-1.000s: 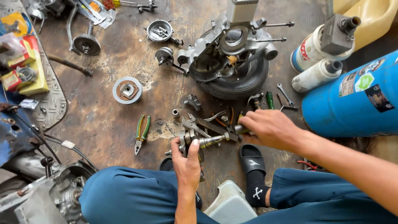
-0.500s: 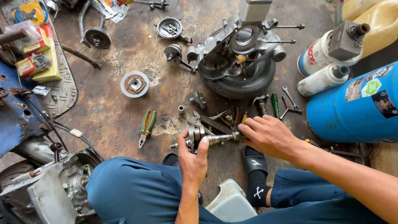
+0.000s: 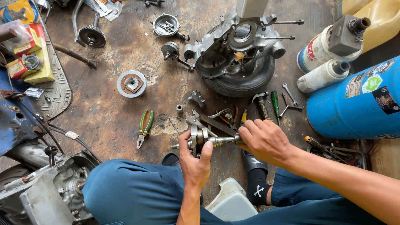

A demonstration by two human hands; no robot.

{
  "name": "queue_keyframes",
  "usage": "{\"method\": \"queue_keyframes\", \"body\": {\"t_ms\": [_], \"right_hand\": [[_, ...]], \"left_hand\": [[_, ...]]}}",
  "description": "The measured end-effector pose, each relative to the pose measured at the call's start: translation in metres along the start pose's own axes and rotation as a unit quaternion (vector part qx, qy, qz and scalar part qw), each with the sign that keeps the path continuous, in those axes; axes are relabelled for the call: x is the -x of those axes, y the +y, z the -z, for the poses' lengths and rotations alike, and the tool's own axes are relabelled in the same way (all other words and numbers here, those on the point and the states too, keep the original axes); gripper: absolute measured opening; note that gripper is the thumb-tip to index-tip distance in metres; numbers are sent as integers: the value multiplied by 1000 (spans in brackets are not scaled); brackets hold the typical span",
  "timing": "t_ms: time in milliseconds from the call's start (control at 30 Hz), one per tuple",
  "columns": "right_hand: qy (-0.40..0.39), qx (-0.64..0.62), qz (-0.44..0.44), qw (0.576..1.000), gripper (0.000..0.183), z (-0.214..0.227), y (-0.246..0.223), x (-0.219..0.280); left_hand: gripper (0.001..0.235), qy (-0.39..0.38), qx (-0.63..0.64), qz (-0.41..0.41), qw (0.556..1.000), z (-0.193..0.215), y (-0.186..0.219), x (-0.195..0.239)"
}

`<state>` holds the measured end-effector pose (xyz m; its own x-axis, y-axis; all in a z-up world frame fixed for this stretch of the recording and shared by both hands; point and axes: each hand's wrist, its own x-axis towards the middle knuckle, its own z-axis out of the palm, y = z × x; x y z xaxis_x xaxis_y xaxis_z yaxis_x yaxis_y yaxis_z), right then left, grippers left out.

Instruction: The person works on the rear section of a blue scooter, using a socket wrench to loosen and remove a bolt. They then move to a workbench area and sit on the floor to assemble a scooter part, using a socket wrench to tighten a nut onto a shaft.

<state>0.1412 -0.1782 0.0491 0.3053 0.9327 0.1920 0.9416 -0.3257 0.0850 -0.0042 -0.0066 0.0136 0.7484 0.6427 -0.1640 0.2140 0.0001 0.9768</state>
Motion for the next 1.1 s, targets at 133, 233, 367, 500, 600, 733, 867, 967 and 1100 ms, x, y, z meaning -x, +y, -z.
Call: {"method": "queue_keyframes", "body": {"t_ms": [133,233,367,500,600,733,867,967,1100], "right_hand": [[-7,-7,-2,1000,33,3,2,1],[-22,-22,-9,999,34,1,3,2],[-60,-87,-58,993,41,-3,4,7],[-141,-128,-111,975,43,-3,6,10],[-194,-156,-141,958,37,-3,8,8],[-275,-216,-178,920,32,13,9,1],[-332,-266,-179,887,23,26,14,-9],[-371,-324,-186,850,23,31,21,-13],[-411,-366,-176,816,24,28,28,-13]], "left_hand": [[62,7,-9,-15,1000,0,3,1],[58,11,2,-55,998,1,6,3],[59,-11,5,-108,994,-1,10,0],[58,-27,21,-177,984,1,15,0],[65,-5,-19,-202,979,0,9,0],[66,-45,-12,-187,981,1,2,0],[73,-42,-12,-223,974,1,-3,1],[73,-41,-9,-262,964,-4,-2,0],[68,-28,-23,-299,953,-7,-1,1]]}}
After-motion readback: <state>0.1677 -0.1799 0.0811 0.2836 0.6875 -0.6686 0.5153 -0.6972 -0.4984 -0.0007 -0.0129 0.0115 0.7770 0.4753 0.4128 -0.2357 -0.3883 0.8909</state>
